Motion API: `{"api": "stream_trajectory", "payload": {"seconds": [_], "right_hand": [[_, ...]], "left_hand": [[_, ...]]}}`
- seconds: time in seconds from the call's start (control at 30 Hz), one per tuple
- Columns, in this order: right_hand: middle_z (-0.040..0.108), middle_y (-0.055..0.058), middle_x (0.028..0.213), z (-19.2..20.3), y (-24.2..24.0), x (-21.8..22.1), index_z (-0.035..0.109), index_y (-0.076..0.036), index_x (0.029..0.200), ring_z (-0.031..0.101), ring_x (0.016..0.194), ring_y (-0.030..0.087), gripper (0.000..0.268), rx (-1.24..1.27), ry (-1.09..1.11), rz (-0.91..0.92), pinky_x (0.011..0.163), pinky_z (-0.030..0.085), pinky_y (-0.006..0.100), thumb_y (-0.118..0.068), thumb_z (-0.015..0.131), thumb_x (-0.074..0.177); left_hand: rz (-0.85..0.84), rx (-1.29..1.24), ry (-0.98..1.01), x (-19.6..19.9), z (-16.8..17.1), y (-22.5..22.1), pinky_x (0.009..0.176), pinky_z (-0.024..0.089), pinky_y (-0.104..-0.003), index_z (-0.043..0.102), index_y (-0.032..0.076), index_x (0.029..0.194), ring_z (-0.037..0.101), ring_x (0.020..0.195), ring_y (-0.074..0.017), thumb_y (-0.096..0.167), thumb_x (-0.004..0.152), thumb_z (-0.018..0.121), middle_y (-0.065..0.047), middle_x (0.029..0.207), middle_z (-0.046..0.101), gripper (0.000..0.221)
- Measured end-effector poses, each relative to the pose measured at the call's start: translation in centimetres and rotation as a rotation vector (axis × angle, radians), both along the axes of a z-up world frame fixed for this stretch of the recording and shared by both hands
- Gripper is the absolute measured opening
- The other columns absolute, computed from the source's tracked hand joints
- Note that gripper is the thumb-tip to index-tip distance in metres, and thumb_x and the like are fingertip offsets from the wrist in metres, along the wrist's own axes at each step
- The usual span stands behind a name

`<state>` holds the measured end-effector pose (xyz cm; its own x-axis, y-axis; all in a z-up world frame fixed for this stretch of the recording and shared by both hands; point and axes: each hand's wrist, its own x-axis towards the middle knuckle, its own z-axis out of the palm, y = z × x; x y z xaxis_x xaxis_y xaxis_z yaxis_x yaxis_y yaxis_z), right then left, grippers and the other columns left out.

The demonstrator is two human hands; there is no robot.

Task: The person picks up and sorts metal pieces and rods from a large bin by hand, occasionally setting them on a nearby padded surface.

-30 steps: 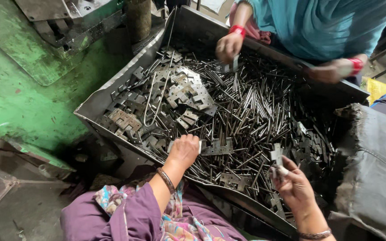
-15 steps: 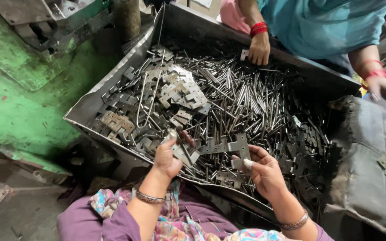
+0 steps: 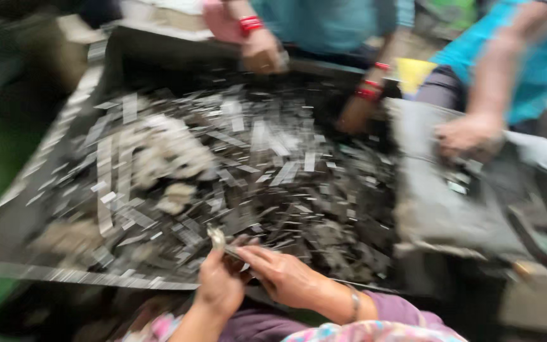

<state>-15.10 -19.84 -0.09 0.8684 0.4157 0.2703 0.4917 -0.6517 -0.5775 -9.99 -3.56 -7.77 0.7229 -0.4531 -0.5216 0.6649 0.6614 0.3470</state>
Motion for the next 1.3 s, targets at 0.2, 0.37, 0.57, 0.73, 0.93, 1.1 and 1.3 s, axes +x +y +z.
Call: {"api": "stream_trajectory", "payload": {"seconds": [0.2, 0.37, 0.57, 0.73, 0.93, 1.1, 1.3], "right_hand": [[0.074, 0.013, 0.113, 0.3, -8.4, 1.3, 0.062, 0.006, 0.134, 0.072, 0.095, 0.022, 0.045, 1.547, 0.811, -0.466, 0.080, 0.060, 0.035, -0.001, 0.063, 0.089], [0.076, 0.013, 0.104, 2.2, -20.1, -1.3, 0.066, 0.005, 0.124, 0.073, 0.084, 0.021, 0.039, 1.312, 0.169, -0.747, 0.069, 0.061, 0.035, 0.008, 0.065, 0.085], [0.072, 0.022, 0.123, -1.3, -35.5, -4.6, 0.063, 0.000, 0.144, 0.073, 0.098, 0.036, 0.063, -0.763, -0.592, -1.196, 0.086, 0.058, 0.045, 0.009, 0.059, 0.082], [0.070, 0.021, 0.124, -1.4, -35.4, -5.6, 0.064, -0.003, 0.138, 0.067, 0.109, 0.039, 0.052, -0.903, -0.270, -1.191, 0.090, 0.055, 0.048, -0.007, 0.063, 0.086], [0.070, 0.017, 0.123, -2.1, -20.0, -1.0, 0.072, -0.004, 0.118, 0.067, 0.115, 0.038, 0.048, -0.280, -0.025, -0.416, 0.098, 0.055, 0.042, 0.004, 0.068, 0.070], [0.062, 0.016, 0.133, -6.5, -18.3, 0.3, 0.068, -0.012, 0.131, 0.066, 0.107, 0.037, 0.070, -0.418, 0.414, -0.330, 0.091, 0.055, 0.043, -0.007, 0.081, 0.062], [0.065, 0.015, 0.132, -10.3, -21.1, 0.2, 0.068, -0.009, 0.124, 0.068, 0.105, 0.037, 0.048, -0.485, 0.246, -0.149, 0.085, 0.057, 0.045, -0.006, 0.071, 0.076]], "left_hand": [[-0.334, 0.439, -0.583, 3.9, 1.9, 0.6, 0.096, 0.053, -0.045, 0.061, 0.009, 0.134, 0.060, 0.123, -0.0328, 0.019, 0.086, 0.068, -0.008, 0.136, 0.066, 0.050], [-0.484, 1.892, -1.406, 5.7, 0.6, 3.0, 0.105, 0.047, -0.046, 0.058, 0.012, 0.139, 0.051, 0.132, -0.0363, 0.030, 0.064, 0.084, -0.013, 0.144, 0.054, 0.082], [-0.491, 1.818, -1.393, 6.3, -1.0, 3.9, 0.103, 0.049, -0.046, 0.064, 0.016, 0.123, 0.059, 0.119, -0.0329, 0.014, 0.064, 0.079, -0.008, 0.132, 0.061, 0.061], [-0.228, 1.750, -1.657, 5.8, -0.3, 5.0, 0.102, 0.052, -0.042, 0.069, 0.015, 0.119, 0.067, 0.111, -0.0255, 0.001, 0.074, 0.067, -0.001, 0.123, 0.070, 0.047], [-0.016, 1.528, -1.924, 5.9, 4.3, 2.7, 0.090, 0.053, -0.040, 0.076, 0.013, 0.109, 0.066, 0.103, -0.0251, 0.007, 0.079, 0.074, 0.000, 0.114, 0.071, 0.031], [0.204, 1.354, -1.754, 6.3, 5.2, 1.4, 0.094, 0.053, -0.041, 0.070, 0.011, 0.101, 0.064, 0.108, -0.0306, 0.004, 0.079, 0.075, -0.008, 0.113, 0.069, 0.023], [0.362, -0.106, -0.398, 9.8, 1.8, 5.4, 0.093, 0.063, -0.046, 0.064, 0.017, 0.103, 0.070, 0.096, -0.0235, 0.023, 0.100, 0.057, -0.004, 0.102, 0.069, 0.010]]}}
